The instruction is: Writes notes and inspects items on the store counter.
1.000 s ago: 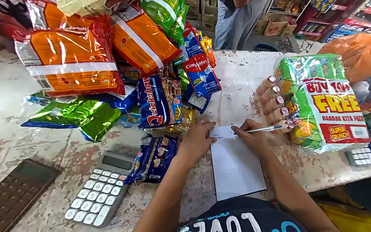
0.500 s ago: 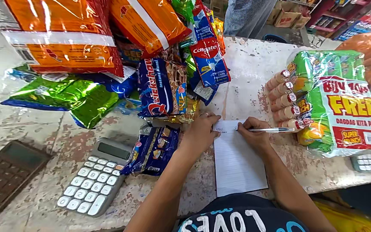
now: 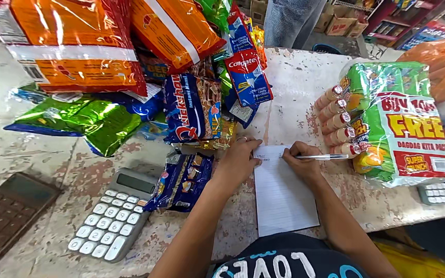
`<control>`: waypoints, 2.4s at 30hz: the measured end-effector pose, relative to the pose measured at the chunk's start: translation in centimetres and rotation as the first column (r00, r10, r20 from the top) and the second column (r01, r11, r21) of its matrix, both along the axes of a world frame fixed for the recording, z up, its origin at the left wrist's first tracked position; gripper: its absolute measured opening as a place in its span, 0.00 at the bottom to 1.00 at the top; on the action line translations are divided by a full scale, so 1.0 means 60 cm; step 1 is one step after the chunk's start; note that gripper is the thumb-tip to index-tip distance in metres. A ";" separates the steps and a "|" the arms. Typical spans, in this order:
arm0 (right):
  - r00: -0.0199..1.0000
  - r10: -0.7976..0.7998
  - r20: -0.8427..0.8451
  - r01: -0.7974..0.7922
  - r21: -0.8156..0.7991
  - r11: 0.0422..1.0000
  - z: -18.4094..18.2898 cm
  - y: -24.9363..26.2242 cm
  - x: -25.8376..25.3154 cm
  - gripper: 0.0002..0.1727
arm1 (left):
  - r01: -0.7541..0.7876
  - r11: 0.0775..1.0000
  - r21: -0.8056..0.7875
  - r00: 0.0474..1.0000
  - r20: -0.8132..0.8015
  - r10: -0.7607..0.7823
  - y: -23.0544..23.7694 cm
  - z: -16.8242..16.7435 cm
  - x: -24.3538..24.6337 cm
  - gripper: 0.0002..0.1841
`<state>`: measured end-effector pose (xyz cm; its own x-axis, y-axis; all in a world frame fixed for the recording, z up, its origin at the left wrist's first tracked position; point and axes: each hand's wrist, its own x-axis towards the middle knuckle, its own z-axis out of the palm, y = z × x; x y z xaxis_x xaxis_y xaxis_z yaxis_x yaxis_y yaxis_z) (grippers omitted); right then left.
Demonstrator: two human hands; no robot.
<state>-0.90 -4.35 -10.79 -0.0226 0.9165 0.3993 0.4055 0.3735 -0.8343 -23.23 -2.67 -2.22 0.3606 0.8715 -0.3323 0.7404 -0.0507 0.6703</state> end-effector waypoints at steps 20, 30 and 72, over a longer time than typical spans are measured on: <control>0.966 -0.049 -0.253 0.025 -0.100 0.995 -0.029 0.036 0.076 0.19 | -0.014 0.975 0.224 0.996 0.087 -0.006 0.018 0.005 0.023 0.26; 0.989 -0.081 -0.123 0.070 -0.092 0.993 -0.058 0.027 0.099 0.15 | -0.002 0.991 0.132 0.976 0.216 -0.027 -0.009 -0.024 0.025 0.29; 0.997 0.022 -0.069 -0.026 -0.059 0.998 0.030 0.076 0.078 0.17 | -0.983 0.107 -0.150 -0.089 0.893 0.440 0.060 0.172 -0.310 0.23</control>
